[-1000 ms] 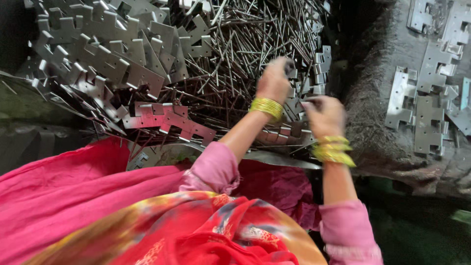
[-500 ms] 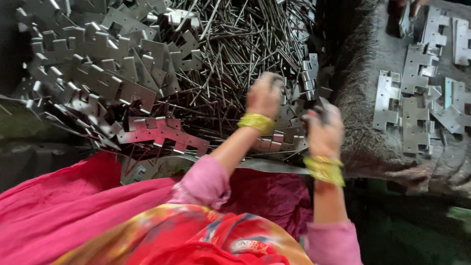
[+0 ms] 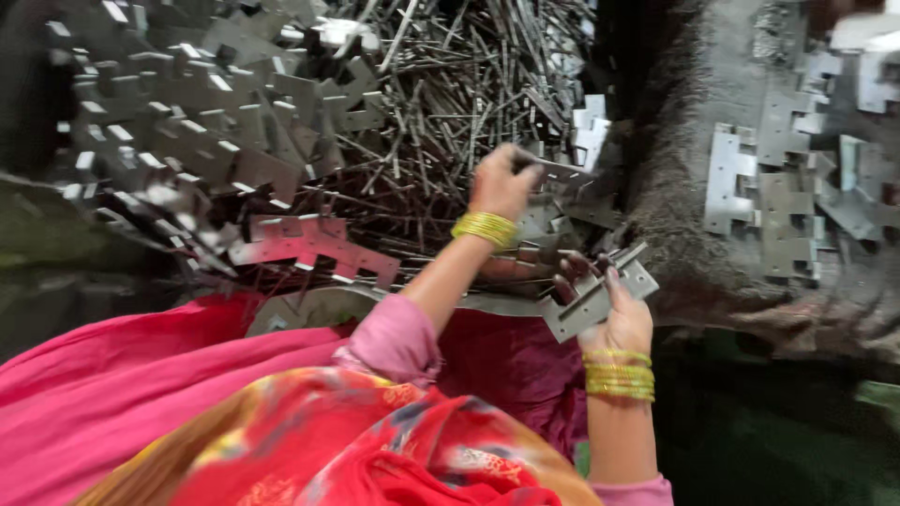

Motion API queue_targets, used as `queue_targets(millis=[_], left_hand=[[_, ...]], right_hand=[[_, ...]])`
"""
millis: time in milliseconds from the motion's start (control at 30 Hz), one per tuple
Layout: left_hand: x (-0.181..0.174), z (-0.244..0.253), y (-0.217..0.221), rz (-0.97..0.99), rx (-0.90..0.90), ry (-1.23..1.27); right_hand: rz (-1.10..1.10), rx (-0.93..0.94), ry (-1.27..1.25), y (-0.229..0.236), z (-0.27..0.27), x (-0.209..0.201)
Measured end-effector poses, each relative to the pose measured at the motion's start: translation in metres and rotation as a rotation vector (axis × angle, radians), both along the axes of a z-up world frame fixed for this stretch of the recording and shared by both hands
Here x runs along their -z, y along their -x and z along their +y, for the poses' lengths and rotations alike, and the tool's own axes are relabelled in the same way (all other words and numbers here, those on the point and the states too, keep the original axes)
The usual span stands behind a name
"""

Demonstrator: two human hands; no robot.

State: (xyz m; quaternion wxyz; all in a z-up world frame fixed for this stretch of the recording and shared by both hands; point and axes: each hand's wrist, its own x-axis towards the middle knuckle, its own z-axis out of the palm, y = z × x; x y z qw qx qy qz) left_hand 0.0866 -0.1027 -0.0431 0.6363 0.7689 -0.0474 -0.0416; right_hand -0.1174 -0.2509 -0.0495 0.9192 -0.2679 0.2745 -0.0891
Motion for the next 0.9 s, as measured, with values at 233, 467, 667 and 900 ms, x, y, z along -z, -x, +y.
queue_targets(millis=[233,467,667,900], left_hand=[[-0.120,0.069,0.011,-0.167,0.493,-0.433],[-0.085,0.027,0.044,-0.487,0.359,-0.540],[-0.018,0.055,0.046,-0.358,0.395,-0.405],[0.003,0.058,0.097,0.007,0.019,-0.197]], right_hand=[[0.050,-0.186,0.199,-0.068,0.042,0.017],[-0.268,-0.220,-0.183,-0.069,0.067,-0.002],[-0.061,-0.279,-0.085,-0.073,0.073,0.014],[-0.100,-0.154,0.182,-0.086,0.072,-0.005]])
